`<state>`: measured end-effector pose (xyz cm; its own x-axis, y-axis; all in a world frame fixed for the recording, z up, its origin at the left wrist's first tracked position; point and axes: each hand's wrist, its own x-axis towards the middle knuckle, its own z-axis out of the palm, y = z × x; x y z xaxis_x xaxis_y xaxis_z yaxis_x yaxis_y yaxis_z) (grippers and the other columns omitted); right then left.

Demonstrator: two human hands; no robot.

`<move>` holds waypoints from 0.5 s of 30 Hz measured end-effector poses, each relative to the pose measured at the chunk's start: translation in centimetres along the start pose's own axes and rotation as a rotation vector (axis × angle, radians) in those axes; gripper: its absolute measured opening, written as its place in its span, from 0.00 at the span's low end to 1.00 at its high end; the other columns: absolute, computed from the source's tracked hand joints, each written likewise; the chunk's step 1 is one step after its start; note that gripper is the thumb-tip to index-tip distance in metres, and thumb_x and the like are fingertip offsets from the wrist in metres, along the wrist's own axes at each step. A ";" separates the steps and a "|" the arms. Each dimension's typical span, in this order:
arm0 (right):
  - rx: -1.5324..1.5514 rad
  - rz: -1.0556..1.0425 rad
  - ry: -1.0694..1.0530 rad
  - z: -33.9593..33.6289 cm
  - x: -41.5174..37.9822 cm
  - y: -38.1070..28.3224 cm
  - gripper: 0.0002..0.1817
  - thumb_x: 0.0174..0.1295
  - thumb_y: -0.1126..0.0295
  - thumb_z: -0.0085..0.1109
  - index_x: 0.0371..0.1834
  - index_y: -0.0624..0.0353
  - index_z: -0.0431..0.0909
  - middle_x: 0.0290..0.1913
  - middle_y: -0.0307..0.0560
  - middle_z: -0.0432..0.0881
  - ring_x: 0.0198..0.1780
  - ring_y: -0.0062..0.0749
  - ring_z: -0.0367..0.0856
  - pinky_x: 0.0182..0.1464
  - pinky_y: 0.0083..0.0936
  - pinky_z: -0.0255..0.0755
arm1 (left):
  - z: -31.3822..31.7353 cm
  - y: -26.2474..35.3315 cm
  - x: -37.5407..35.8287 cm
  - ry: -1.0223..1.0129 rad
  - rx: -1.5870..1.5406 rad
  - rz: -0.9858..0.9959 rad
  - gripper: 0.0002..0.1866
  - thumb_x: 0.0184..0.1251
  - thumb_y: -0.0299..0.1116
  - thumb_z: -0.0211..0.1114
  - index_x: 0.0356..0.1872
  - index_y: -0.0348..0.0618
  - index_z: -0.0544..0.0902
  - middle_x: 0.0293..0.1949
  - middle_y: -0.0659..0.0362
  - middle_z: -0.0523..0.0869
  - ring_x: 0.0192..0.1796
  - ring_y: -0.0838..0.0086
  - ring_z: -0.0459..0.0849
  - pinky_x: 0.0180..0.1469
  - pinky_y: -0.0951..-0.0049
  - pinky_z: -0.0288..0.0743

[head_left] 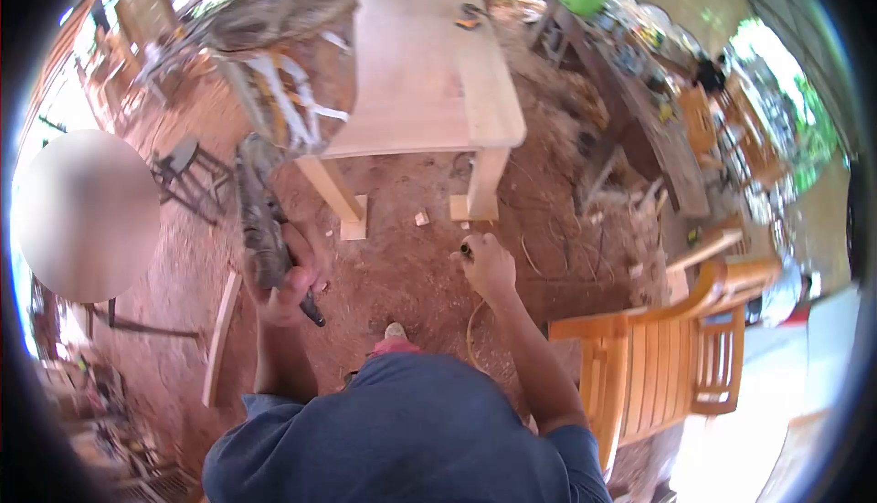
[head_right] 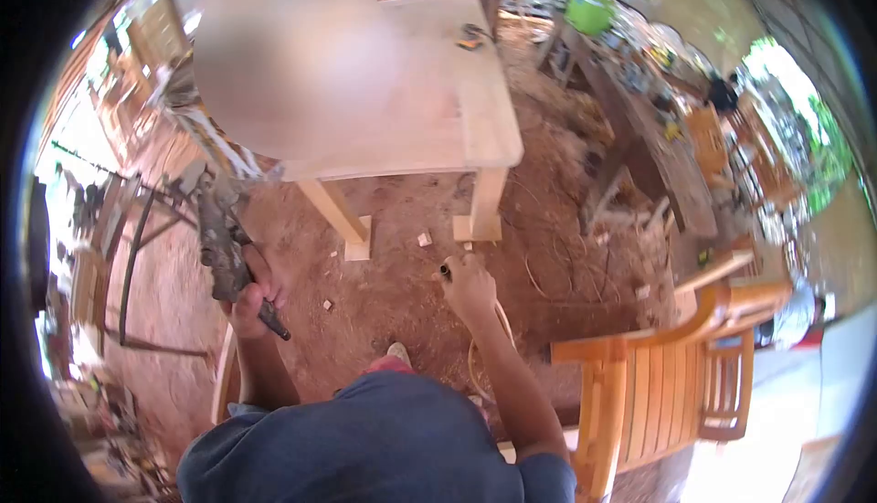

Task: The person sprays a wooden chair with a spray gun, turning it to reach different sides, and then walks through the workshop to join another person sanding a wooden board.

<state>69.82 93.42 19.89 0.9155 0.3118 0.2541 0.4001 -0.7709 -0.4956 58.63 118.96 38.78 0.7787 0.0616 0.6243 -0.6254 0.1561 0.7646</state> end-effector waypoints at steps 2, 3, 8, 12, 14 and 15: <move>0.075 -0.009 -0.016 2.3 3.6 -0.8 0.13 0.56 0.59 0.69 0.36 0.54 0.80 0.31 0.49 0.80 0.36 0.51 0.82 0.38 0.41 0.75 | -2.4 0.4 -0.5 0.088 0.113 -0.053 0.17 0.60 0.40 0.68 0.24 0.42 0.72 0.21 0.59 0.74 0.20 0.80 0.69 0.20 0.79 0.60; 0.114 -0.006 -0.024 3.7 5.3 -1.4 0.13 0.56 0.59 0.69 0.35 0.55 0.80 0.29 0.50 0.80 0.35 0.50 0.82 0.37 0.40 0.75 | -3.7 0.7 -0.7 0.125 0.144 -0.070 0.16 0.59 0.40 0.68 0.23 0.42 0.72 0.21 0.60 0.74 0.20 0.80 0.69 0.20 0.79 0.60; 0.391 -0.141 -0.275 11.1 11.9 -9.1 0.13 0.59 0.66 0.66 0.44 0.60 0.81 0.35 0.54 0.85 0.37 0.48 0.84 0.40 0.36 0.75 | -10.1 1.3 -2.9 0.281 0.328 -0.170 0.13 0.55 0.37 0.67 0.23 0.40 0.73 0.21 0.60 0.75 0.21 0.79 0.70 0.21 0.78 0.60; 0.710 -0.273 -0.429 19.2 14.5 -16.7 0.18 0.60 0.68 0.64 0.52 0.62 0.78 0.42 0.56 0.85 0.43 0.43 0.85 0.46 0.33 0.76 | -14.7 1.2 -3.5 0.330 0.328 -0.157 0.15 0.58 0.38 0.67 0.24 0.41 0.73 0.21 0.61 0.73 0.21 0.79 0.69 0.20 0.79 0.58; 0.772 -0.635 -0.249 23.3 15.3 -19.6 0.24 0.60 0.66 0.64 0.59 0.63 0.73 0.46 0.57 0.84 0.48 0.43 0.83 0.49 0.33 0.75 | -16.1 1.1 -3.4 0.383 0.350 -0.123 0.15 0.59 0.39 0.67 0.24 0.41 0.72 0.20 0.61 0.72 0.20 0.79 0.68 0.20 0.80 0.57; 0.782 -0.613 -0.360 24.5 15.8 -21.1 0.26 0.60 0.65 0.65 0.61 0.63 0.72 0.47 0.57 0.83 0.50 0.43 0.82 0.50 0.33 0.75 | -16.8 1.0 -3.2 0.407 0.361 -0.108 0.16 0.60 0.40 0.67 0.25 0.41 0.72 0.20 0.61 0.71 0.20 0.79 0.68 0.20 0.80 0.57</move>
<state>76.88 128.26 13.99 0.4548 0.7719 0.4441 0.5961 0.1066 -0.7958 56.32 135.49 34.87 0.7511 0.4515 0.4817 -0.4623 -0.1611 0.8719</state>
